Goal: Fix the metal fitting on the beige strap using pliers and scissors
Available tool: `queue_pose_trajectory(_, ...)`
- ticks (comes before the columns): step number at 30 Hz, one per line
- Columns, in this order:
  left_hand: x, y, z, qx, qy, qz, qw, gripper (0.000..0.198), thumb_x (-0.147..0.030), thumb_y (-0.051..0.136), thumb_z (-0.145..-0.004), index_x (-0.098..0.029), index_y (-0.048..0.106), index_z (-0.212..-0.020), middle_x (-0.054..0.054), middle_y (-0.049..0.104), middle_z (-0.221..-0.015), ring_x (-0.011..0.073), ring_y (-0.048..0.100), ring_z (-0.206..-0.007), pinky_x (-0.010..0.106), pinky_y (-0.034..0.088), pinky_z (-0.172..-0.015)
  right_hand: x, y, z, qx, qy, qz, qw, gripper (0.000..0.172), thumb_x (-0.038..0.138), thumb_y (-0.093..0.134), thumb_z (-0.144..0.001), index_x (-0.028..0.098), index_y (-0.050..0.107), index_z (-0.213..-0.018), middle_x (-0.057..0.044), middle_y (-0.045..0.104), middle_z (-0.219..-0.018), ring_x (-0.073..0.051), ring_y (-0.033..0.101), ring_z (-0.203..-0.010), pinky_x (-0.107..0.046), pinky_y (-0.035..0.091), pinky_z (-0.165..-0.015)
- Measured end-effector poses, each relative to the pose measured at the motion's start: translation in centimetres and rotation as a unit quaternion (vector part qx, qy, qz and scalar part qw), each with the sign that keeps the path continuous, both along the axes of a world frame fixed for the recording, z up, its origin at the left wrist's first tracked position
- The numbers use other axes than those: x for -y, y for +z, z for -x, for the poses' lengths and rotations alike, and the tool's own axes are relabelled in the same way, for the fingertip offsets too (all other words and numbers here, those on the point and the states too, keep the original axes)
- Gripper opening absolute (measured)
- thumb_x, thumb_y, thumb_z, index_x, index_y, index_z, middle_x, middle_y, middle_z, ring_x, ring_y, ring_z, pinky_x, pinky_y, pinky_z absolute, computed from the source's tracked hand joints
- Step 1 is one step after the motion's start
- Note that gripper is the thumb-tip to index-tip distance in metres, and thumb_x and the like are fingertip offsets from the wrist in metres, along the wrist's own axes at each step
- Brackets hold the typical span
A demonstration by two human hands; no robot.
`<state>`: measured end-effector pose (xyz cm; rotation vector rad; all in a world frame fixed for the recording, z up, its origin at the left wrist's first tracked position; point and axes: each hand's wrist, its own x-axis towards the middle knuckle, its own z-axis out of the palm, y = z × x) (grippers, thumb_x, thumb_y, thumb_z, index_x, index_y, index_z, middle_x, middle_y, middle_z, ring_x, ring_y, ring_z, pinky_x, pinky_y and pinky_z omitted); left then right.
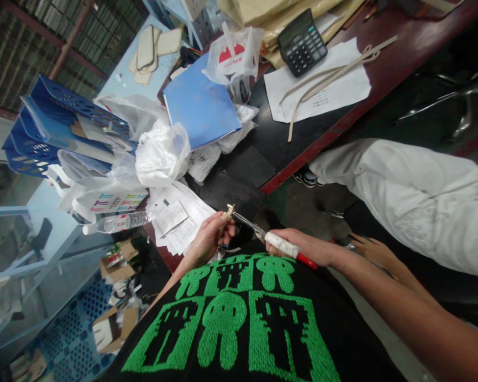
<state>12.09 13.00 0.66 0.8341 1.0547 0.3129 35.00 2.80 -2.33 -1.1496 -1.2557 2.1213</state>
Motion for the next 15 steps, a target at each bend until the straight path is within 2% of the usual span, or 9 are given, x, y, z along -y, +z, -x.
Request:
queue_pose_trajectory(8, -0.5, 0.5, -0.4, -0.075, -0.048, -0.081, 0.993, 0.037, -0.052, 0.057, -0.086, -0.016, 0.057, -0.081, -0.002, 0.061, -0.064, 0.0039, 0.048, -0.044, 0.017, 0.028, -0.042, -0.3, -0.1, -0.4, 0.01, 0.003, -0.011, 1.0, 0.039, 0.055, 0.05, -0.092, 0.017, 0.057, -0.091, 0.001, 0.048, -0.076, -0.012, 0.041, -0.065, -0.025, 0.037, -0.058)
queue_pose_trajectory(15, -1.2, 0.7, -0.8, -0.085, -0.054, -0.096, 0.99, 0.038, -0.054, 0.056, -0.086, -0.016, 0.057, -0.08, -0.002, 0.061, -0.064, 0.0046, 0.047, -0.044, 0.017, 0.03, -0.043, -0.3, -0.4, -0.7, 0.004, -0.013, 0.011, 1.0, 0.038, 0.053, 0.049, -0.093, 0.016, 0.058, -0.092, 0.002, 0.046, -0.072, -0.011, 0.039, -0.062, -0.025, 0.035, -0.056)
